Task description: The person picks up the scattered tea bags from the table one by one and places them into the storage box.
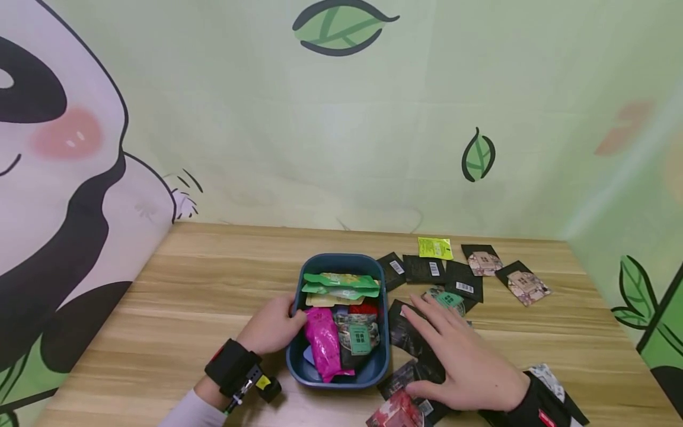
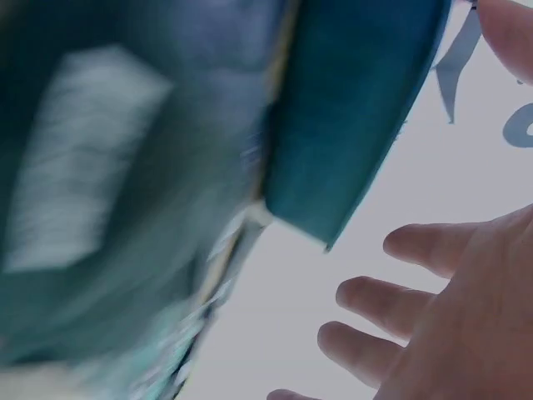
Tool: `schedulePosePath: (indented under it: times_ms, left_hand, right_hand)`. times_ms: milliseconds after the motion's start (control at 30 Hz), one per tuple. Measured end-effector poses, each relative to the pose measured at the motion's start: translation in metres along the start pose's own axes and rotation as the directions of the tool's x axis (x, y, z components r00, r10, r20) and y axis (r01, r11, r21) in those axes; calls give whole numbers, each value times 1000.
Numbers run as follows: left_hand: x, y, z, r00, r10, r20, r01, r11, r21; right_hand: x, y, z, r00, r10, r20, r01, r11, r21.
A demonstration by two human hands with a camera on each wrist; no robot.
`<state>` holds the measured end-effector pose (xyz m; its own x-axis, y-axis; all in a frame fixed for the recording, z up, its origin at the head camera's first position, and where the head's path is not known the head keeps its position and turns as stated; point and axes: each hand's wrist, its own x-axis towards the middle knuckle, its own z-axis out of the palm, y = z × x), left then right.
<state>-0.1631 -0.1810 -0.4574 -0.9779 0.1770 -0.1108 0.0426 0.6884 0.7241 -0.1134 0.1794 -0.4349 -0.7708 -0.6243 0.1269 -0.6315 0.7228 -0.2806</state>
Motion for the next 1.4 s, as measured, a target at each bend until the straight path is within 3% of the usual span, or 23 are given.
schedulePosePath:
  times_ms: [133,267,533,667,867,1100,1233,1400]
  left_hand:
    - [0,0,0,1000,14,-3,-14,1000,6]
    - [0,-1,0,1000,14,-8,-14,1000,15]
    - [1,-2,0,1000,4,-9,-4,1000,19]
    - [1,-2,0,1000,8,-12,-8,1000,18]
    - [1,-2,0,1000,6,-14,-5,1000,29]
    - [2,-3,0,1000,5,-11,-4,1000,29]
    - [1,-3,0,1000,0,-9,0,1000,27]
    - [2,-3,1,1000,2,-10,-2,1000,24]
  right_hand:
    - [-29,20,2,994,107,34,-108,994,3]
    - [-53,37,2,972,225,69,-225,974,-19]
    - [-85,57,0,897,419,141,-408,908,-97]
    - [-97,64,1,875,460,151,-443,887,-133]
    - [-113,77,0,860,473,190,-455,881,-132]
    - [-128,85,2,796,547,260,-518,837,-176]
    - [-135,91,4,788,570,232,-531,820,-213]
    - [-144,97,5,812,557,174,-515,824,-235]
